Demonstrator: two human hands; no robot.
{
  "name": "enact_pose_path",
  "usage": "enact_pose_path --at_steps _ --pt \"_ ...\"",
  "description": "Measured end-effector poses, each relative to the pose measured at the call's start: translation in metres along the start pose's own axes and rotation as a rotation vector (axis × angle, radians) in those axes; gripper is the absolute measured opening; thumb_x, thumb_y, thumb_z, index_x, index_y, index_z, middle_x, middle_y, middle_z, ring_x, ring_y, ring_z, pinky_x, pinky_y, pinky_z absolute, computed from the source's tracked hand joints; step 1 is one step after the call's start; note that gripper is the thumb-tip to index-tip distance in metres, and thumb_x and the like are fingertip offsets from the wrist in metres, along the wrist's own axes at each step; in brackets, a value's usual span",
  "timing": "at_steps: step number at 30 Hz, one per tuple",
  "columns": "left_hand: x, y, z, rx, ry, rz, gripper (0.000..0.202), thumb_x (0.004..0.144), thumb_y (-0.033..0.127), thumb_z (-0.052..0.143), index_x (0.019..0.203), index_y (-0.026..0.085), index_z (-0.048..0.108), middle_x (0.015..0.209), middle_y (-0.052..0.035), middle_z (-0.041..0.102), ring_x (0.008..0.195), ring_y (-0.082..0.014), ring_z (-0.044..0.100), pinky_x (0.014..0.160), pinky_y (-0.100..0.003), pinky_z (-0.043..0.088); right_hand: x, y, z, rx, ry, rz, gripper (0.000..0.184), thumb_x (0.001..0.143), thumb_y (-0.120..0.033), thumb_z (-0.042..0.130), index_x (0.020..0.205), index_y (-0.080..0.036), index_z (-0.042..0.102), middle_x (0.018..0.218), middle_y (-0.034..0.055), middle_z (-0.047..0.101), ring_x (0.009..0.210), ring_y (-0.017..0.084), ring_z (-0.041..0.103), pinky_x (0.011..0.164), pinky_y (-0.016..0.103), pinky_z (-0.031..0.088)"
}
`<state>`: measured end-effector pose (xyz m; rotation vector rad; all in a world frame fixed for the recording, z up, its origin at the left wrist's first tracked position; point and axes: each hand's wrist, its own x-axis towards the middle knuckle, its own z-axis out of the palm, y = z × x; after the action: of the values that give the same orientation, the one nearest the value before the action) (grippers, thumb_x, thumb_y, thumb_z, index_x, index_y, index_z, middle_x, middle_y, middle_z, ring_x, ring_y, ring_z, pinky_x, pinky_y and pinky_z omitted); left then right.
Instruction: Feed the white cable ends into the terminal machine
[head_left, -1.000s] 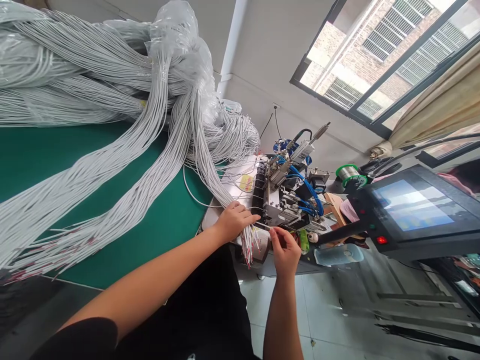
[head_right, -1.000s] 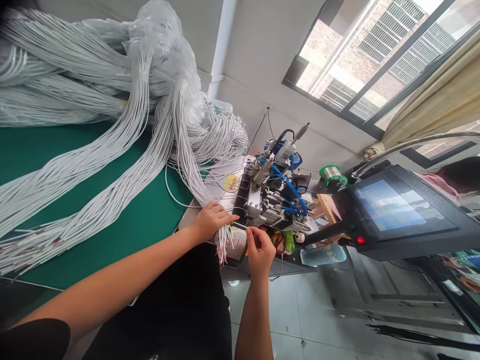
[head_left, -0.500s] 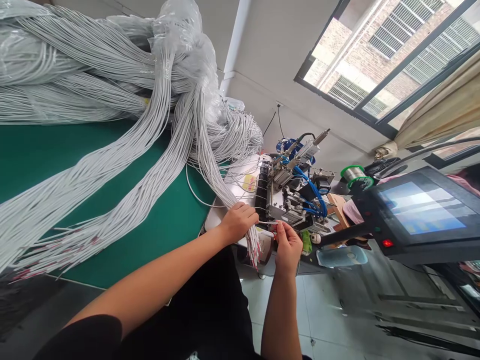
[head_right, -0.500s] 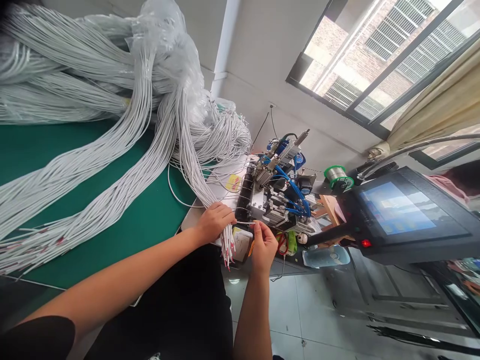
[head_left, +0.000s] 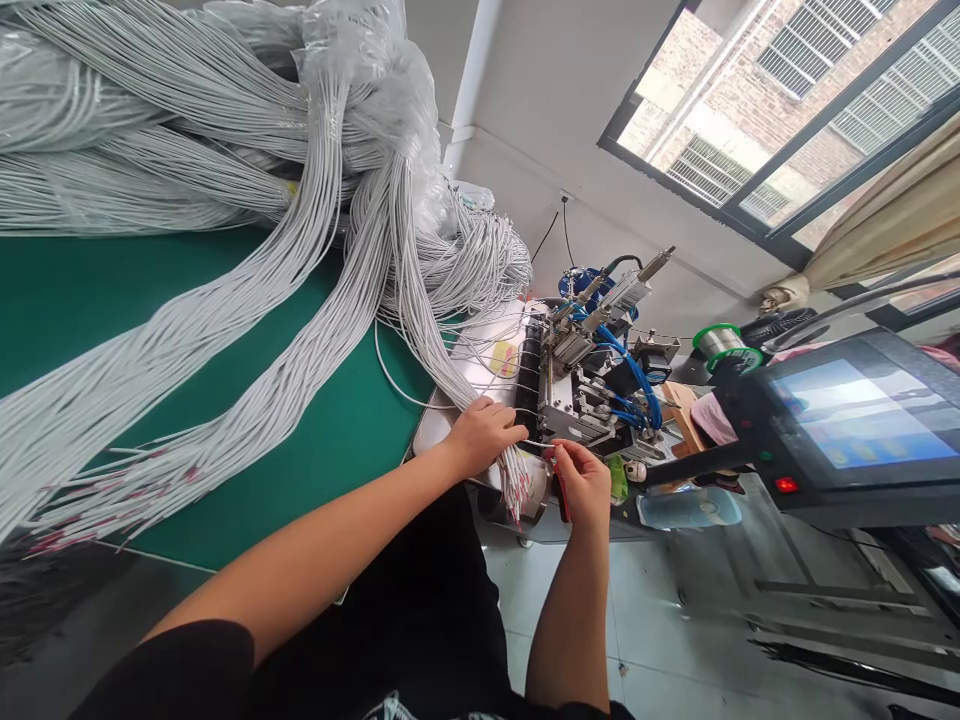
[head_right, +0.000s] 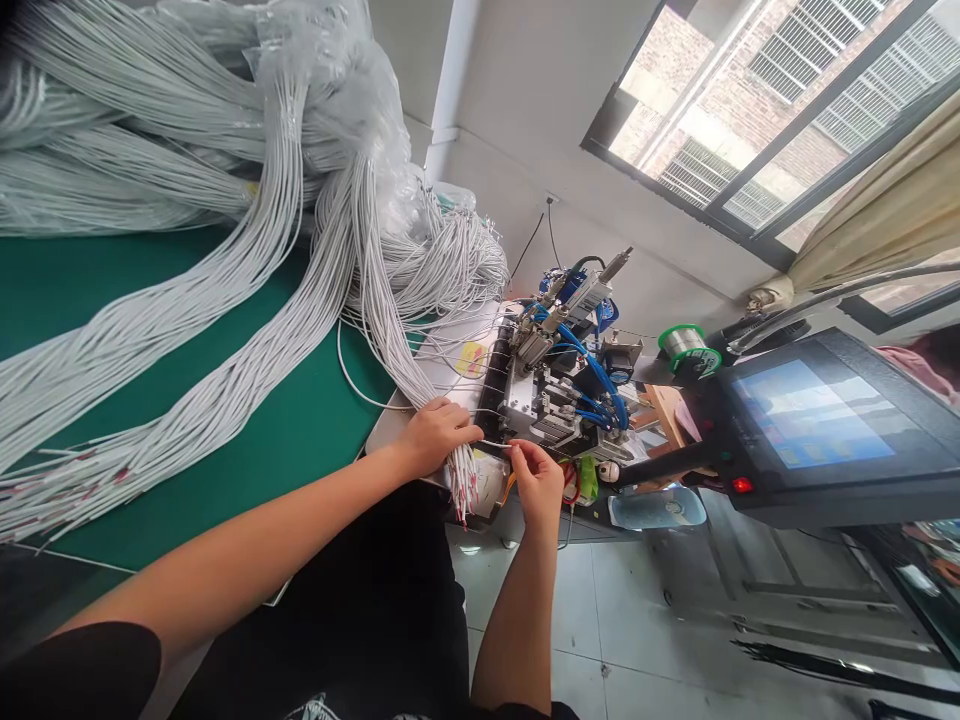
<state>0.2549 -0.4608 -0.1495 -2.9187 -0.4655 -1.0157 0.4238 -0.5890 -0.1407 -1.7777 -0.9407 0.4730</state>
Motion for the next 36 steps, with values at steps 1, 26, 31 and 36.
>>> enact_pose_path --at_steps 1,26,31,36 --pt "0.0 0.0 0.0 -0.005 0.001 -0.003 0.021 0.092 0.015 0.044 0.092 0.023 0.063 0.078 -0.0019 0.055 0.074 -0.0168 0.051 0.075 -0.032 0.034 0.001 0.001 -0.001 -0.09 0.01 -0.023 0.04 0.075 -0.049 0.064 0.092 -0.013 0.07 0.078 0.0086 0.07 0.065 0.018 0.06 0.057 0.026 0.044" --pt "0.001 0.003 0.013 -0.007 -0.021 -0.028 0.014 0.087 0.016 0.056 0.089 0.02 0.069 0.081 -0.0039 0.06 0.079 -0.0178 0.054 0.074 -0.034 0.035 0.02 0.029 0.02 0.26 -0.045 0.184 0.035 0.063 -0.051 0.062 0.062 -0.021 0.045 0.048 -0.0088 0.033 0.044 0.008 0.027 0.043 0.021 0.025" --pt "-0.003 0.002 0.007 -0.006 -0.032 -0.021 0.013 0.086 0.014 0.056 0.088 0.018 0.068 0.081 -0.0047 0.062 0.08 -0.0182 0.055 0.076 -0.033 0.038 0.008 0.029 0.018 0.292 -0.01 0.192 0.041 0.063 -0.056 0.067 0.065 -0.018 0.052 0.05 -0.0066 0.044 0.045 0.009 0.036 0.046 0.022 0.03" --pt "-0.008 0.003 0.002 -0.01 -0.039 -0.018 0.013 0.084 0.01 0.057 0.09 0.016 0.067 0.093 -0.0059 0.066 0.09 -0.0193 0.058 0.081 -0.032 0.041 -0.005 0.04 0.0 0.204 0.105 0.109 0.04 0.07 -0.053 0.067 0.072 -0.015 0.061 0.059 -0.0024 0.054 0.053 0.01 0.043 0.051 0.021 0.034"
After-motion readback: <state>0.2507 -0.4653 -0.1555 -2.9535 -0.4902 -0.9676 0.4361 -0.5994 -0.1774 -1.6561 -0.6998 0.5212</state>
